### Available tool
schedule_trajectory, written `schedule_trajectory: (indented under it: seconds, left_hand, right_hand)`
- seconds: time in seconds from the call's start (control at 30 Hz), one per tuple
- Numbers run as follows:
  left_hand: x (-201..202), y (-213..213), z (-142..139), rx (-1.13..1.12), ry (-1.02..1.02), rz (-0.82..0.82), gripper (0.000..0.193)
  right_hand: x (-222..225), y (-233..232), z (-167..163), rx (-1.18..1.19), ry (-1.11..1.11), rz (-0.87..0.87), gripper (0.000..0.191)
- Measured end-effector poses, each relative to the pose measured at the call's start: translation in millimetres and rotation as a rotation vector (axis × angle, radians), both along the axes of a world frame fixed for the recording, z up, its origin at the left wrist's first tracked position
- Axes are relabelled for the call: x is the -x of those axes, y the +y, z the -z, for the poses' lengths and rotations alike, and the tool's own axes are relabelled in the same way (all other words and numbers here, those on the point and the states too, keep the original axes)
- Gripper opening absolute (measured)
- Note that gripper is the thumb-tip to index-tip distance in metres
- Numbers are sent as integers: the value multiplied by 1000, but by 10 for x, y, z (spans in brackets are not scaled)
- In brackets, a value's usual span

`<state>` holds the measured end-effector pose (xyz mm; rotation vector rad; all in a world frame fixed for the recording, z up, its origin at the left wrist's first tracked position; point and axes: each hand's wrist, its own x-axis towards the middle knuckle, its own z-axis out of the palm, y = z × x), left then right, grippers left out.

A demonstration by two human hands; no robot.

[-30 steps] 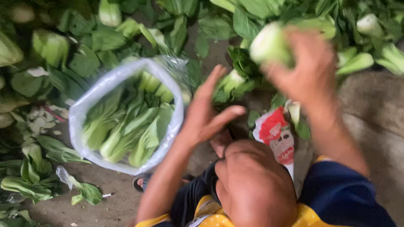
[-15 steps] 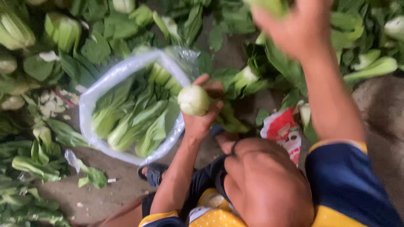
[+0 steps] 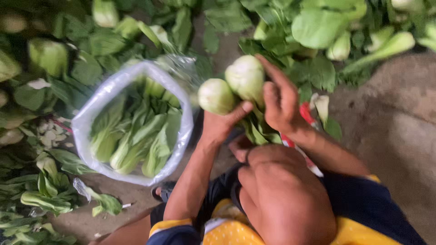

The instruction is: The person sits on the ground and packs bok choy into a clear plastic bag. They repeatedly pick up bunches of bok choy from a large pile and place them into the bag, arranging them to fit.

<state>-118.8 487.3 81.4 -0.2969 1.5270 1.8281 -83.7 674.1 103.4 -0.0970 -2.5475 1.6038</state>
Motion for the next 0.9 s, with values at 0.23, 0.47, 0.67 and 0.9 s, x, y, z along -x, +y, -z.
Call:
schedule_trajectory:
  seconds: [0.23, 0.47, 0.67, 0.9]
  left_hand:
    - [64, 11, -219, -94, 25, 75, 57]
    - [-117, 273, -245, -209, 273, -20, 101]
    - [-253, -15, 59, -116, 226, -52, 106]
    - [-389, -284, 316, -162, 176, 23, 92]
  right_hand:
    - [-178, -134, 22, 7, 32, 205, 41]
    - [-338, -18, 2, 72, 5, 163, 38]
    - [-350, 924, 333, -420, 39, 269, 25]
    - [-629, 2065, 1311, -725, -432, 586, 55]
